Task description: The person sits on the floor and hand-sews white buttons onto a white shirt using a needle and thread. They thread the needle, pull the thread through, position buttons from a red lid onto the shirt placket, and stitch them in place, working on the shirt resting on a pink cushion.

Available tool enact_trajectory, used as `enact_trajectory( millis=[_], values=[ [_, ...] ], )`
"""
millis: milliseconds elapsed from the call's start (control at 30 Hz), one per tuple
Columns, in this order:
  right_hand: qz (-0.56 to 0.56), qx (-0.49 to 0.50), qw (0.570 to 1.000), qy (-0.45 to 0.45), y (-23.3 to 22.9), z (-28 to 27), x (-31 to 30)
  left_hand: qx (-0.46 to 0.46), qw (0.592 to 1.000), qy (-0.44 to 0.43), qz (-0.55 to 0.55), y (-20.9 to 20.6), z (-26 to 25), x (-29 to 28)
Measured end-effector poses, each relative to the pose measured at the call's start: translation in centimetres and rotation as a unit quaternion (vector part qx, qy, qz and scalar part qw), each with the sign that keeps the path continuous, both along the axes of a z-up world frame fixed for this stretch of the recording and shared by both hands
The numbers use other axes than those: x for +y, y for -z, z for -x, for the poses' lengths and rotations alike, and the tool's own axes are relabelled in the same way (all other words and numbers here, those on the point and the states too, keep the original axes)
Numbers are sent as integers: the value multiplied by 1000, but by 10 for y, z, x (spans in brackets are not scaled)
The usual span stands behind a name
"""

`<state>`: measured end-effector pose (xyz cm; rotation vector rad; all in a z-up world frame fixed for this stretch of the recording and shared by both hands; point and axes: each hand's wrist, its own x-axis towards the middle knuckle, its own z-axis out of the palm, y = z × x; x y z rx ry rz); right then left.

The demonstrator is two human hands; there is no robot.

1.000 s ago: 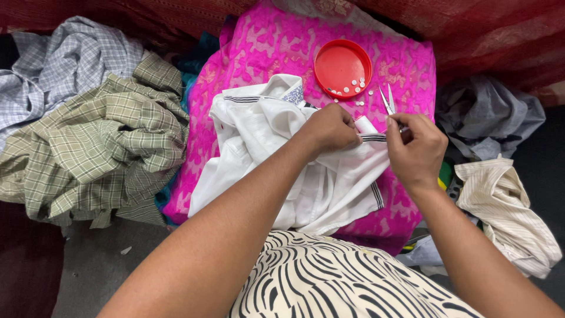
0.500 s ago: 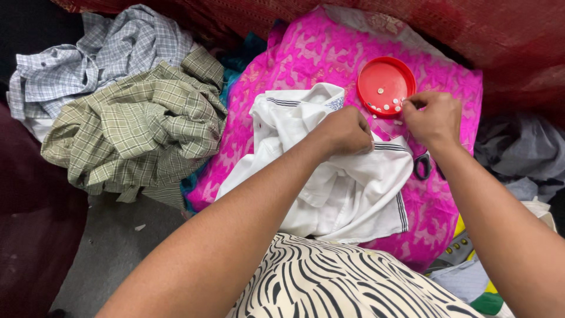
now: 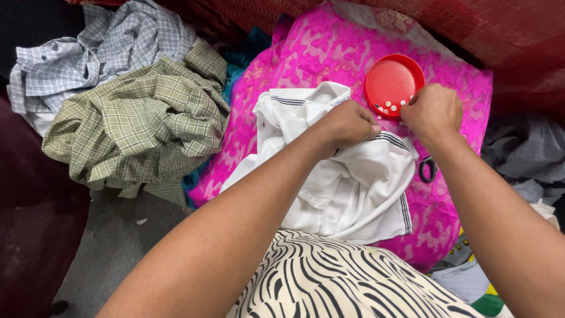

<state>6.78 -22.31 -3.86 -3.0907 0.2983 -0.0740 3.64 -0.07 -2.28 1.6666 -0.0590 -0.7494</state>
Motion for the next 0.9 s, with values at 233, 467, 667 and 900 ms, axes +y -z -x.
enact_trajectory(
  millis=[233, 467, 667, 900],
  values=[
    [-46, -39, 997, -45, 5, 4, -12, -21, 1000, 1, -8, 3, -1, -7],
    [-292, -14, 954, 64, -4, 8, -28, -30, 1000, 4, -6, 6, -2, -12],
    [-14, 2, 995, -97, 0, 2, -24, -31, 999, -3, -10, 3, -2, -14],
    [-7, 31, 997, -69, 5, -9, -20, -3, 1000, -17, -4, 1, -5, -10]
  ],
)
